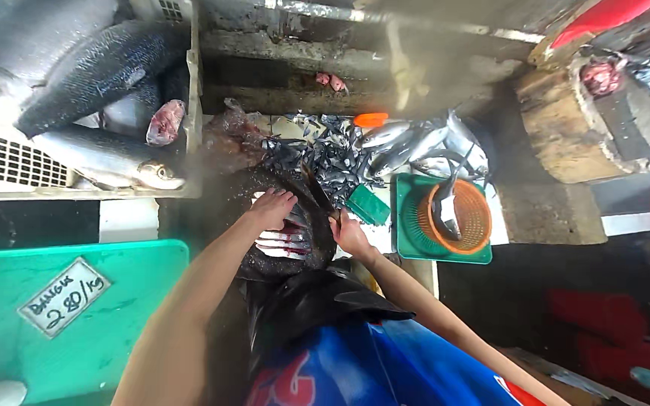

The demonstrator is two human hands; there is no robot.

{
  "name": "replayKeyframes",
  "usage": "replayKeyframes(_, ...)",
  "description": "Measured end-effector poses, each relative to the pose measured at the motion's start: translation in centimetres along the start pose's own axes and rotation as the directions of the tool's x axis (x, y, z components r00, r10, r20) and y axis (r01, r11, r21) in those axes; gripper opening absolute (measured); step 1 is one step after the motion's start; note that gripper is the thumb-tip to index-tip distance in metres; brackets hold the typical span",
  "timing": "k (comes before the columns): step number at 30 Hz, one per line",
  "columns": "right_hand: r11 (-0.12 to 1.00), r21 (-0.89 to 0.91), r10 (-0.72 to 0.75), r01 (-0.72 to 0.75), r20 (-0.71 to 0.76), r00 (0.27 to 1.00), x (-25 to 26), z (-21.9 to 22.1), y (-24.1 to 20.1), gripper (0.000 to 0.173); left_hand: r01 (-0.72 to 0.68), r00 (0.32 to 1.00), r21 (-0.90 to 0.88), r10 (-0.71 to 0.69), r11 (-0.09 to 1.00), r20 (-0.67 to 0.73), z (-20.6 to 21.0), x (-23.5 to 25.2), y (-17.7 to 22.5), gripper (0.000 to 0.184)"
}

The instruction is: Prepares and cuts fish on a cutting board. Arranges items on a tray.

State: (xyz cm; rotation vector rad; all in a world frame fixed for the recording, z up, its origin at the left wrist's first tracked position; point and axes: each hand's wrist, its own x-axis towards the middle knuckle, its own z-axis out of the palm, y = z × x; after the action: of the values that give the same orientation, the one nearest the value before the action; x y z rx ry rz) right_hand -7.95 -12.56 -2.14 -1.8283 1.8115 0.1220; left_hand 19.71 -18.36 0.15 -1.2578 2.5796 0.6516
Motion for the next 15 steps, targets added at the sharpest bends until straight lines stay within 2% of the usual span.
replayKeyframes(2, 1.0, 0.007, 0.005, -0.005, -0.023, 1.0, -0.3, 0.2, 0.3, 0.057, 0.027, 0.999, -0.101, -0.029, 0.995, -0.017, -0.5, 0.6, -0.4, 0.07)
replayKeyframes(4, 1.0, -0.003, -0.015, 0.015, -0.051, 0.999, -0.6, 0.2, 0.1, 0.058, 0.099, 0.991, -0.289, -0.12, 0.952, -0.055, -1.2, 0.4, -1.4, 0.068)
replayKeyframes(6, 0.998, -0.012, -0.06, 0.059, -0.098, 0.993, -0.6, 0.0, -0.5, 0.054, 0.127, 0.965, -0.53, -0.229, 0.838, -0.13, -1.9, -0.9, -2.7, 0.069)
replayKeyframes(7, 0.998, -0.02, -0.066, 0.064, -0.111, 0.992, -0.8, -0.1, -0.8, 0.053, 0.084, 0.934, -0.654, -0.288, 0.752, -0.211, -1.9, -2.2, -2.9, 0.068)
replayKeyframes(8, 0.998, -0.024, -0.06, 0.057, -0.11, 0.992, -1.1, -0.3, -1.2, 0.053, -0.01, 0.882, -0.77, -0.356, 0.638, -0.307, -1.3, -3.8, -2.8, 0.067)
replayKeyframes(10, 0.998, -0.043, -0.048, 0.043, -0.12, 0.992, -1.7, -0.6, -1.9, 0.055, -0.328, 0.734, -0.893, -0.513, 0.307, -0.446, 0.5, -8.0, -0.9, 0.062)
replayKeyframes(12, 0.996, -0.066, -0.078, 0.068, -0.162, 0.984, -1.5, -0.5, -2.0, 0.056, -0.627, 0.571, -0.779, -0.669, 0.02, -0.476, 2.4, -12.8, 2.0, 0.053)
replayKeyframes(13, 0.993, -0.077, -0.101, 0.089, -0.175, 0.979, -1.4, -0.4, -1.7, 0.055, -0.719, 0.477, -0.693, -0.761, -0.049, -0.441, 3.1, -15.0, 3.5, 0.041)
replayKeyframes(14, 0.991, -0.085, -0.114, 0.1, -0.173, 0.978, -1.3, -0.4, -1.5, 0.054, -0.773, 0.378, -0.63, -0.849, -0.07, -0.37, 3.5, -17.0, 4.7, 0.032)
replayKeyframes(15, 0.99, -0.093, -0.123, 0.109, -0.163, 0.979, -1.2, -0.5, -1.4, 0.054, -0.809, 0.283, -0.585, -0.911, -0.058, -0.3, 3.9, -19.0, 5.2, 0.034)
